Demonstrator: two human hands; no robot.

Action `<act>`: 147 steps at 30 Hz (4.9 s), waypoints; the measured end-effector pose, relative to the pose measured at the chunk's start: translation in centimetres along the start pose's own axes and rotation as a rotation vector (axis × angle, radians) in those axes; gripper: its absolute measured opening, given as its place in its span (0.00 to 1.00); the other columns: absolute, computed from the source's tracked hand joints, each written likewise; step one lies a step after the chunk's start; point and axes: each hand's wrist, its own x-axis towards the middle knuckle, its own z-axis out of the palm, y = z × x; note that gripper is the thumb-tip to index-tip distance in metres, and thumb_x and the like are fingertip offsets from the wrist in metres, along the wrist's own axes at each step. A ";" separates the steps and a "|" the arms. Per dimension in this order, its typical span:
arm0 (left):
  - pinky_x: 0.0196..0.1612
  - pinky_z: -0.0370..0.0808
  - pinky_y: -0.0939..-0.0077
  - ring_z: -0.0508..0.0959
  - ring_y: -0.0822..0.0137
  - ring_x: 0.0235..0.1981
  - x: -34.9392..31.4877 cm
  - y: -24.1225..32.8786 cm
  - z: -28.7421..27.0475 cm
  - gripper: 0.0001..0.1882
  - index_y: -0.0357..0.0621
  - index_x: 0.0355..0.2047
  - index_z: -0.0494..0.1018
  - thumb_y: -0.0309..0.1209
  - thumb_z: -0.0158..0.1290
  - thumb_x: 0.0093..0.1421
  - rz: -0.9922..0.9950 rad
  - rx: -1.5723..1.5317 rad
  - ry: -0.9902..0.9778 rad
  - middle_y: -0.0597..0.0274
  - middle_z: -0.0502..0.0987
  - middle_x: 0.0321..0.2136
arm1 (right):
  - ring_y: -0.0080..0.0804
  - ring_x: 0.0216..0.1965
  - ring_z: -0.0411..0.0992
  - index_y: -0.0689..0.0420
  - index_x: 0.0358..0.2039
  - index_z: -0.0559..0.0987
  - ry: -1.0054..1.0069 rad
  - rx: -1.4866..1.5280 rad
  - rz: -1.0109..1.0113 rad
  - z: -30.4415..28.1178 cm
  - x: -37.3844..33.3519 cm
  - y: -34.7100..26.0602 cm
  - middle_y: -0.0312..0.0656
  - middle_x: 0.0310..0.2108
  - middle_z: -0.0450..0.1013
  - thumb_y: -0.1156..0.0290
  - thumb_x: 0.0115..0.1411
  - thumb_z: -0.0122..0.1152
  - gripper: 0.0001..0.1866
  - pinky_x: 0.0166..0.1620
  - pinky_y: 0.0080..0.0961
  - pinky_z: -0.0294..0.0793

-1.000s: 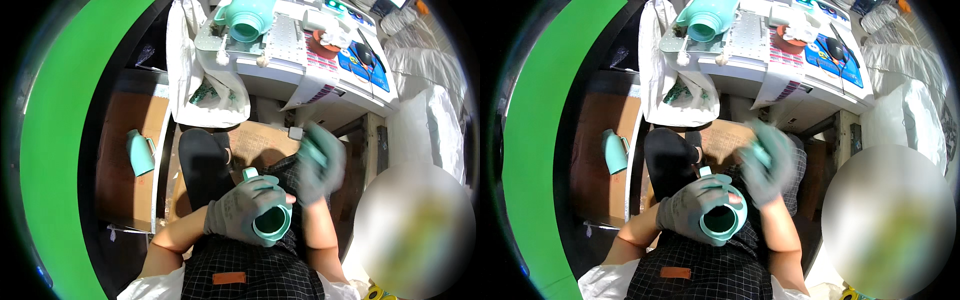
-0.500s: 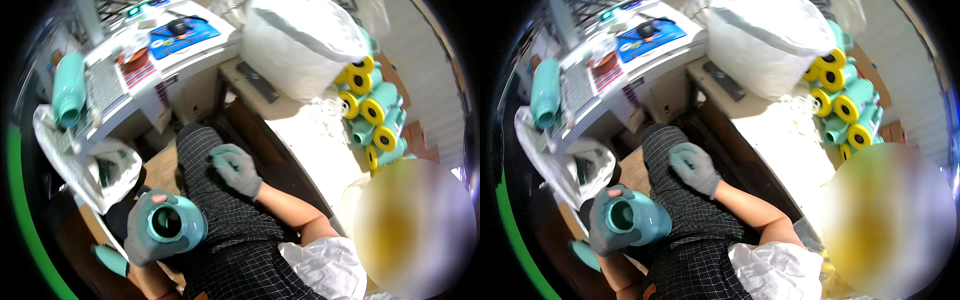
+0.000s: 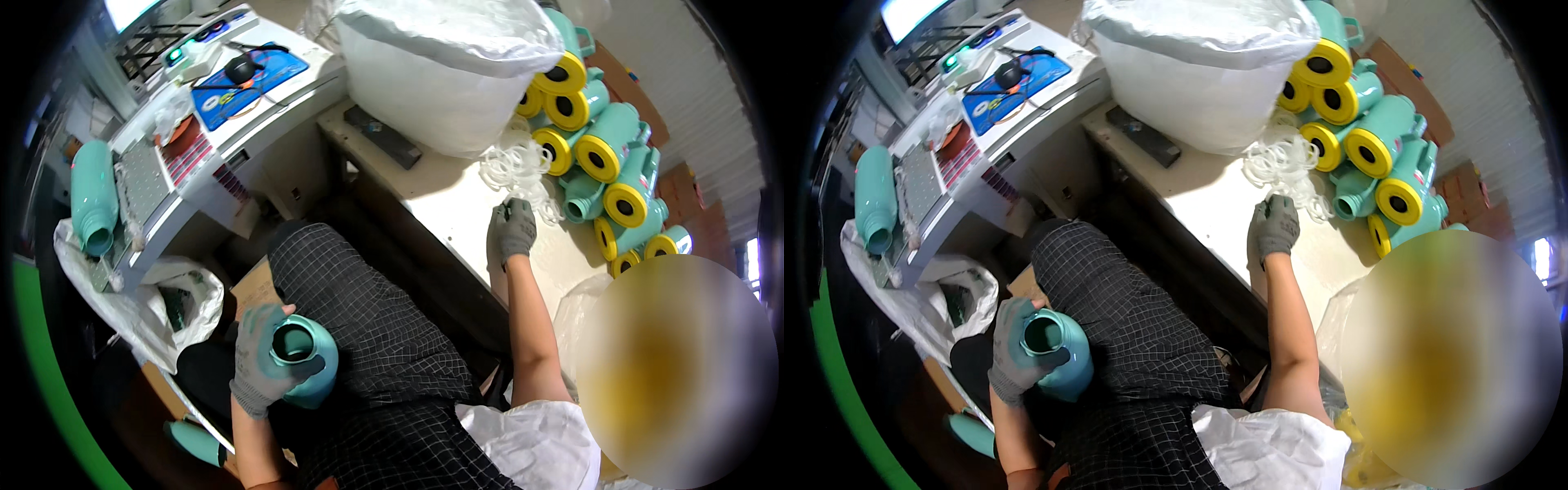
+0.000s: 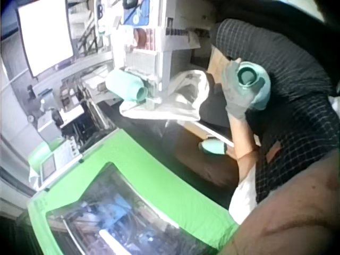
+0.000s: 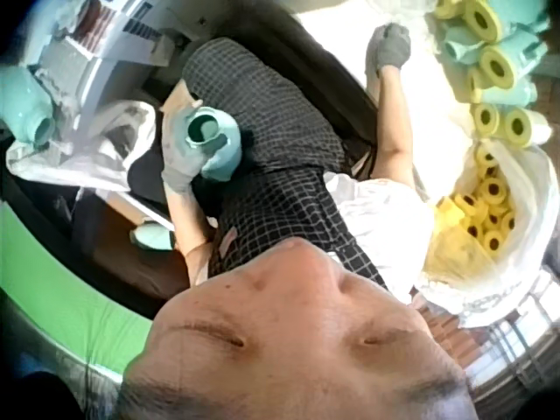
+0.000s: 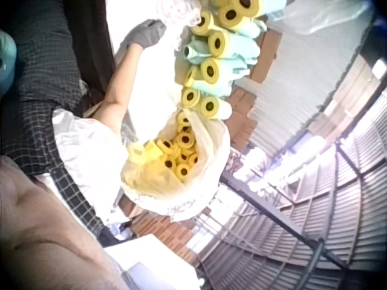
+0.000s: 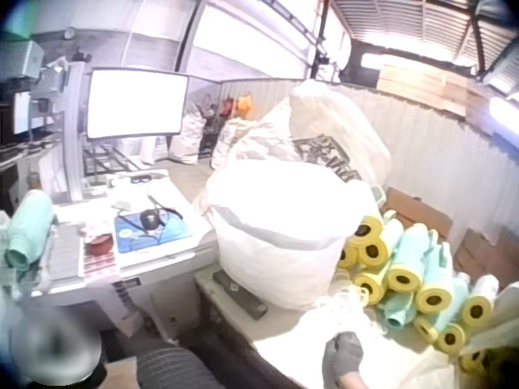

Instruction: The person assembles teal thermos bottles by inserting a white plastic liner into each bottle, applying a red and white label to the side, and screwing on a yellow lid. The person handles the bottles one at a time and places the completed units on a nearby table.

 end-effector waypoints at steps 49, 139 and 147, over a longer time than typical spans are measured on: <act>0.53 0.70 0.51 0.72 0.54 0.51 4.5 4.3 -6.2 0.13 0.52 0.38 0.81 0.41 0.61 0.55 0.163 0.779 -0.287 0.59 0.75 0.42 | 0.32 0.32 0.74 0.52 0.31 0.81 -0.415 0.859 -1.212 -10.4 -17.4 -27.1 0.37 0.39 0.77 0.56 0.53 0.74 0.15 0.35 0.33 0.72; 0.46 0.78 0.57 0.82 0.48 0.41 8.0 -7.0 6.5 0.11 0.47 0.45 0.80 0.27 0.59 0.60 -0.213 -0.021 0.705 0.52 0.80 0.39 | 0.53 0.74 0.56 0.64 0.75 0.56 -0.191 0.711 -0.375 -4.4 -18.4 -5.7 0.57 0.74 0.55 0.64 0.60 0.65 0.46 0.73 0.47 0.55; 0.42 0.78 0.63 0.82 0.54 0.38 7.5 -6.0 5.7 0.08 0.46 0.39 0.81 0.29 0.63 0.58 -0.169 -0.064 0.659 0.56 0.81 0.35 | 0.51 0.65 0.68 0.71 0.71 0.58 -0.150 0.725 -0.330 -1.8 -19.7 -2.9 0.60 0.68 0.63 0.45 0.64 0.67 0.50 0.65 0.44 0.69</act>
